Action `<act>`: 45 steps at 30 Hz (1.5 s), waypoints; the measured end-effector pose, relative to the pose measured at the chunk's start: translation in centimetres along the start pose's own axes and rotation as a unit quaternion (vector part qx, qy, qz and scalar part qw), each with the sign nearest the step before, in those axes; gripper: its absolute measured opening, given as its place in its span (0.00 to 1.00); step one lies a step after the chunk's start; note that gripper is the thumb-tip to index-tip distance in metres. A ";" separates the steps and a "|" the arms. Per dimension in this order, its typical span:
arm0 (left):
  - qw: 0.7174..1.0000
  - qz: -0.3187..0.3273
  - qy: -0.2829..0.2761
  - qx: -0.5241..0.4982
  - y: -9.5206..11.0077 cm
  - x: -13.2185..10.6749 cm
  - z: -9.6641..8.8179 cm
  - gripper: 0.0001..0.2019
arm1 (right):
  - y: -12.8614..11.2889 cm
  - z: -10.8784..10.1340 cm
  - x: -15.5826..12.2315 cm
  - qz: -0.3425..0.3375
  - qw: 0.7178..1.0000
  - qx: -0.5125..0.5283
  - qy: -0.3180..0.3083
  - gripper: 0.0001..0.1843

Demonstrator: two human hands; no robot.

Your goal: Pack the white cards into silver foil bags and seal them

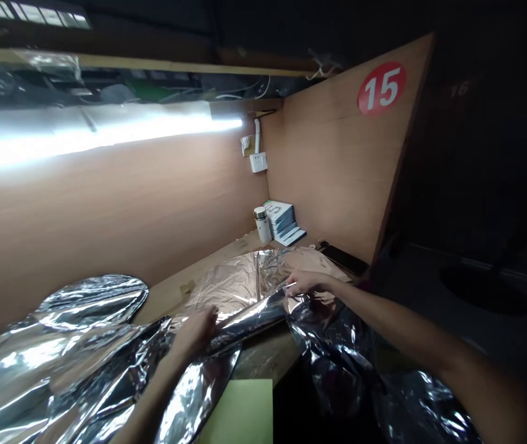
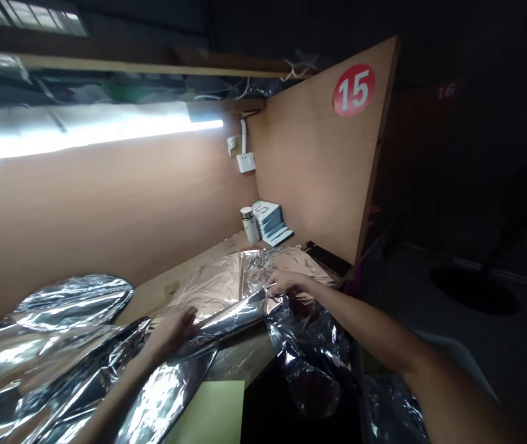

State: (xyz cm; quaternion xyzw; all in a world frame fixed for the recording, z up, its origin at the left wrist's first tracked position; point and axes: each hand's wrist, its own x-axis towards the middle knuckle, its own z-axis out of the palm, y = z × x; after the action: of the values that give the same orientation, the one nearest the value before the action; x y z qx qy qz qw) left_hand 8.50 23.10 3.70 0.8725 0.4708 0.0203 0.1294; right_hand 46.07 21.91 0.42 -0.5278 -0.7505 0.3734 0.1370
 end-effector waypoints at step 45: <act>0.661 -0.086 0.013 -0.745 14.6 -5.5 0.5 0.21 | -11.8 5.7 -7.9 -0.160 0.896 0.342 0.231 0.22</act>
State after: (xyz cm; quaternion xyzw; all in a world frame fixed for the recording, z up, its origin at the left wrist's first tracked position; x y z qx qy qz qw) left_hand 17.39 10.81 7.27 0.4400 0.3725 0.3644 0.7314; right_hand 37.69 10.52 6.38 -0.3924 -0.5978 0.4475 0.5370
